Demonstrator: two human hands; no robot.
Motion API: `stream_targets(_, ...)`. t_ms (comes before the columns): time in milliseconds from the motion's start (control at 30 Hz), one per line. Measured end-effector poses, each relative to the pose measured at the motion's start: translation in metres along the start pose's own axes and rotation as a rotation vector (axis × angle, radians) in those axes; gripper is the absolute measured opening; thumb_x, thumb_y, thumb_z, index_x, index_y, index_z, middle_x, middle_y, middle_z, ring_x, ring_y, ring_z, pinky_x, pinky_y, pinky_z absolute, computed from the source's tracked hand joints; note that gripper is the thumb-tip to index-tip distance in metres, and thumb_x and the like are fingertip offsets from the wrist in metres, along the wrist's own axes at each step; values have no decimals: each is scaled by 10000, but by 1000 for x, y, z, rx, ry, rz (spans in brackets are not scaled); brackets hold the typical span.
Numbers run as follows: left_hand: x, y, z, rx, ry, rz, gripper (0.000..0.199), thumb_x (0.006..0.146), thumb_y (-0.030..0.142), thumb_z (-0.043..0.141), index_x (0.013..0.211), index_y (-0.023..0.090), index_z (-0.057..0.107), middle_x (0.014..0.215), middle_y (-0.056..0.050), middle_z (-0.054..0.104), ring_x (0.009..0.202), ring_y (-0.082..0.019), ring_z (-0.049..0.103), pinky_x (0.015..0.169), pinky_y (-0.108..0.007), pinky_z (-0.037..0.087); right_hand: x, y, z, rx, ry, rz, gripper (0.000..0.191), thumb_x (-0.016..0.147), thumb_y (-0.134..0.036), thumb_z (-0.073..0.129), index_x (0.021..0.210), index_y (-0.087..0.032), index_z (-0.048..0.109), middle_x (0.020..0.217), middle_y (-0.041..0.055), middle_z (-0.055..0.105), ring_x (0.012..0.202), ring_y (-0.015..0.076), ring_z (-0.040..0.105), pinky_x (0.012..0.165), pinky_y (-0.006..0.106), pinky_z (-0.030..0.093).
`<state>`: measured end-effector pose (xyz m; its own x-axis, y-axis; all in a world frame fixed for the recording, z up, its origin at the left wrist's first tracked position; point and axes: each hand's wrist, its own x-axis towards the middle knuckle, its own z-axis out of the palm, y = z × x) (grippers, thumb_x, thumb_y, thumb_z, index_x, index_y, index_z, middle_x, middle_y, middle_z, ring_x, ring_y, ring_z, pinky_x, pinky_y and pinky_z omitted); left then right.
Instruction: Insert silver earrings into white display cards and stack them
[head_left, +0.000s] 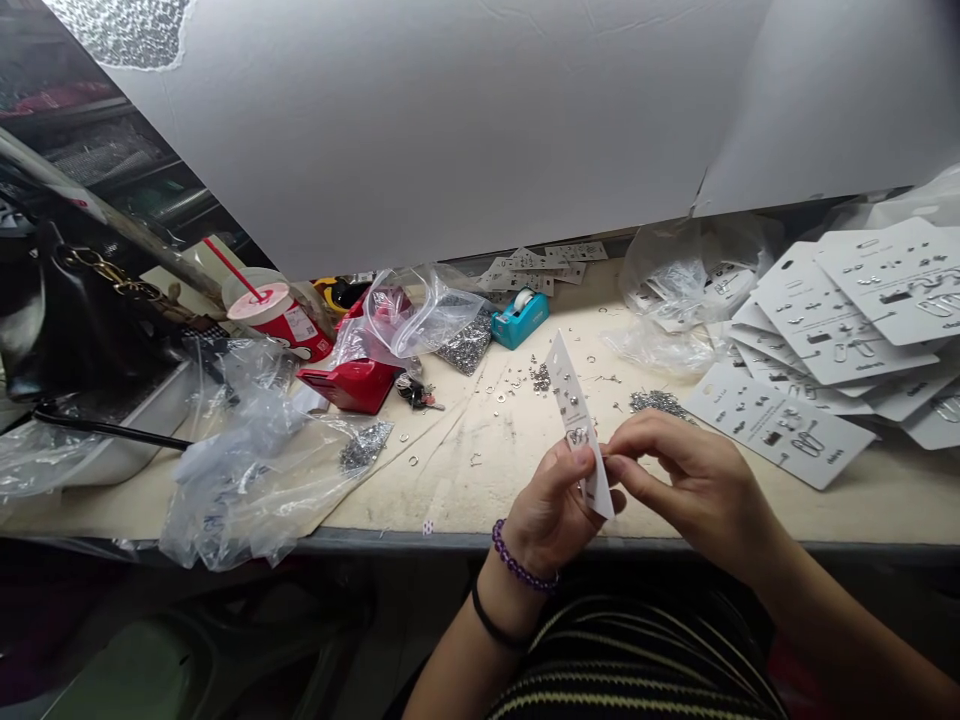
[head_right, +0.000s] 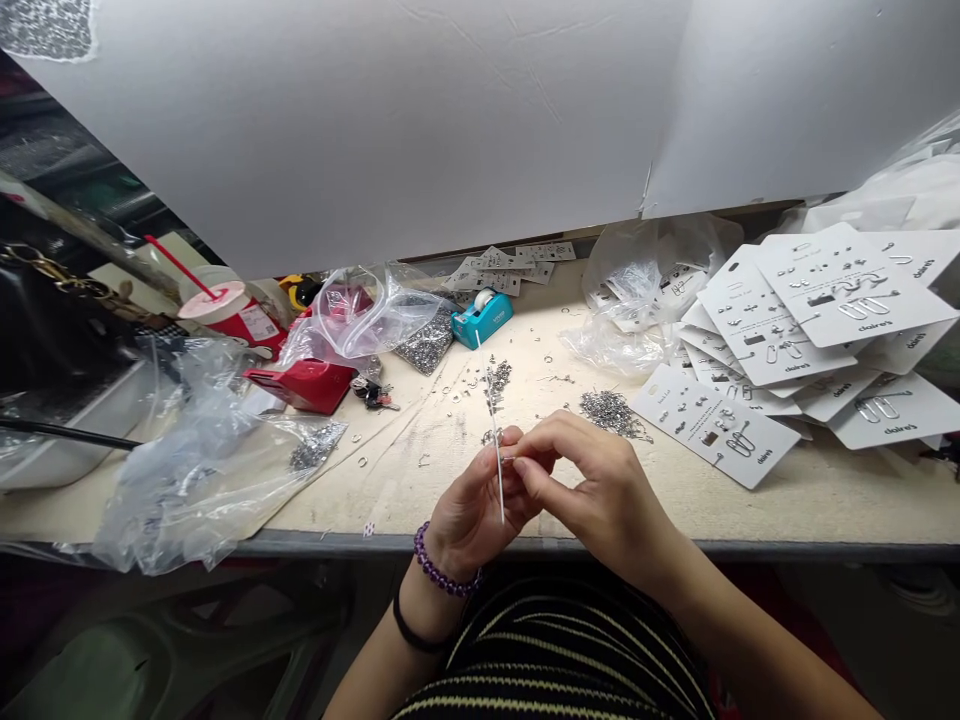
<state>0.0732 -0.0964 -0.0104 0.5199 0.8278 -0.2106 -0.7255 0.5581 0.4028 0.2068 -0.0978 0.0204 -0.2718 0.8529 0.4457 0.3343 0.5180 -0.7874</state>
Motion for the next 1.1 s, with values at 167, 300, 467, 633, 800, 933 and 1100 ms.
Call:
stream_targets(167, 0, -1, 3, 48, 18, 18, 336, 575, 309, 791, 795, 133, 608, 698, -6, 518, 632, -79, 485, 568, -166, 413, 0, -1, -3, -39, -4, -17, 113, 811, -152, 544, 836, -253, 586, 760, -2, 592, 703, 133, 560, 605, 287, 468)
stream_targets(300, 1, -3, 0, 21, 23, -16, 354, 581, 314, 785, 822, 134, 597, 715, -4, 505, 598, -69, 465, 511, -152, 408, -1, 1, -5, -36, 3, -23, 118, 809, -159, 545, 837, -268, 581, 763, -4, 598, 708, 141, 567, 595, 299, 473)
stream_targets(467, 3, -5, -2, -9, -26, -20, 293, 617, 288, 766, 802, 126, 607, 695, -4, 503, 589, -58, 470, 500, -131, 409, -2, 2, -5, -19, 6, -22, 119, 805, -154, 550, 832, -266, 581, 763, -4, 596, 713, 143, 566, 597, 302, 468)
stream_targets(633, 1, -5, 0, -21, -33, -8, 264, 614, 276, 772, 788, 139, 629, 691, -6, 527, 586, -62, 484, 504, -136, 423, -3, 2, -6, -14, 1, -27, 141, 799, -135, 557, 840, -268, 576, 768, -15, 591, 723, 133, 561, 617, 294, 464)
stream_targets(800, 0, -4, 1, 29, 26, 2, 272, 576, 303, 794, 762, 168, 648, 687, -11, 553, 575, -72, 488, 506, -153, 425, -4, 2, -7, -42, 3, -39, 163, 796, -130, 554, 851, -283, 569, 778, -18, 590, 730, 138, 564, 615, 297, 465)
stream_targets(933, -1, -3, 5, 83, 53, 9, 312, 548, 329, 806, 753, 161, 639, 632, -7, 540, 586, -88, 509, 512, -164, 416, -5, 0, -10, -91, 4, -62, 197, 793, -117, 556, 882, -292, 565, 788, -18, 589, 711, 135, 572, 608, 289, 475)
stream_targets(1100, -2, -1, 12, 115, 30, 10, 354, 532, 304, 811, 751, 147, 581, 741, -38, 583, 741, -144, 570, 640, -216, 477, -7, -5, -15, -173, -1, -154, 236, 793, -81, 552, 945, -261, 567, 811, -1, 573, 713, 123, 565, 602, 260, 479)
